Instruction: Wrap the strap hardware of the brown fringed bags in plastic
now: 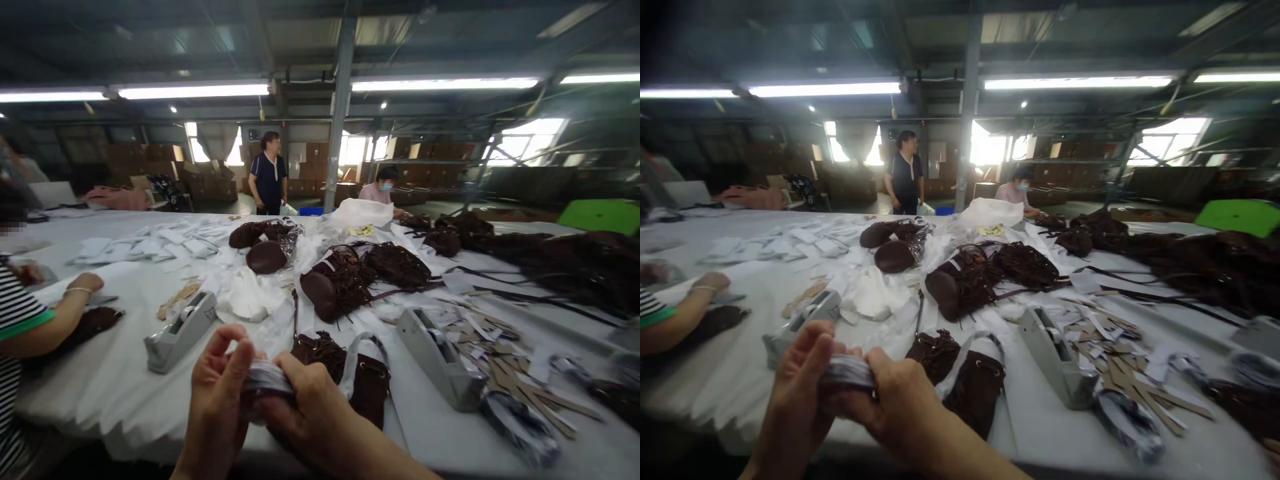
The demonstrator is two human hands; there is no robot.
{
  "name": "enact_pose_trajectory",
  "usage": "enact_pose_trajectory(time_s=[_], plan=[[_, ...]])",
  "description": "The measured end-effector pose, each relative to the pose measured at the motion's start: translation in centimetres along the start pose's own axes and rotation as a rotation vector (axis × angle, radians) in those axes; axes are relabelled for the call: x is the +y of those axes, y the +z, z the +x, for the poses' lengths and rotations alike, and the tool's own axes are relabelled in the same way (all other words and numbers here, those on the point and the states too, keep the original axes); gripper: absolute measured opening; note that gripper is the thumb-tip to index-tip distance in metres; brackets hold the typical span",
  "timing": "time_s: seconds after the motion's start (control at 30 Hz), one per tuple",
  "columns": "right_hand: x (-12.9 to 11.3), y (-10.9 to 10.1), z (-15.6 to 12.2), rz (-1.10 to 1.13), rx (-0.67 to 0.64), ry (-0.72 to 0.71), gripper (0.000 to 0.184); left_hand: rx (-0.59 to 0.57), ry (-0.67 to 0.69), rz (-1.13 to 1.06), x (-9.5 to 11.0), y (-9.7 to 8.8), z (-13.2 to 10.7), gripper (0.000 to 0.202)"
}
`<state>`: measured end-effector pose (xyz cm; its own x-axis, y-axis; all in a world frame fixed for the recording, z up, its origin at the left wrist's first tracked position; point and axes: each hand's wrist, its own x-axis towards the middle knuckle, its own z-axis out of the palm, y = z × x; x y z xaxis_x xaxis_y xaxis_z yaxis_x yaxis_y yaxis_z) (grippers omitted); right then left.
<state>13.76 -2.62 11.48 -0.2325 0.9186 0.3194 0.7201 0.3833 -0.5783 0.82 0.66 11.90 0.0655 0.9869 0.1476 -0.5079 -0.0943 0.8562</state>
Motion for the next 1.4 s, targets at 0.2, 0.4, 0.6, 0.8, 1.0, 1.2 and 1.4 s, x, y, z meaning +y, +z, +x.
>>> enact_pose_trajectory(time_s=[0.2,0.4,0.6,0.8,1.0,1.2,1.4], plan=[[2.6,1.4,-1.6,-0.518,-0.086,-0.069,0.022,-0.385,-0.151,0.477,-2.5,-2.1,0.5,0.038],[2.7,0.5,-1.6,-0.351,0.066,-0.255,0.031,-0.284,-0.104,0.499,-0.4,-0.1,-0.6,0.033],[5.7,1.5,-1.3,-0.274,0.279,-0.247,0.046,0.076,-0.042,0.11,0.1,-0.1,1.5,0.035],[13.8,3.7,-4.0,-0.475,0.311,-0.19,0.042,0.271,0.015,-0.083,-0.7,-2.2,5.1,0.037],[12.4,0.8,-2.9,-0.263,0.084,-0.098,0.061,0.082,0.135,0.088,0.5,-2.5,6.5,0.034],[3.9,-5.1,5.3,0.18,-0.056,-0.312,0.065,-0.186,0.163,0.298,3.3,0.9,6.3,0.03],[1.6,-2.7,6.9,0.191,0.177,-0.192,0.03,0.034,0.265,-0.073,3.8,3.2,6.2,0.032]])
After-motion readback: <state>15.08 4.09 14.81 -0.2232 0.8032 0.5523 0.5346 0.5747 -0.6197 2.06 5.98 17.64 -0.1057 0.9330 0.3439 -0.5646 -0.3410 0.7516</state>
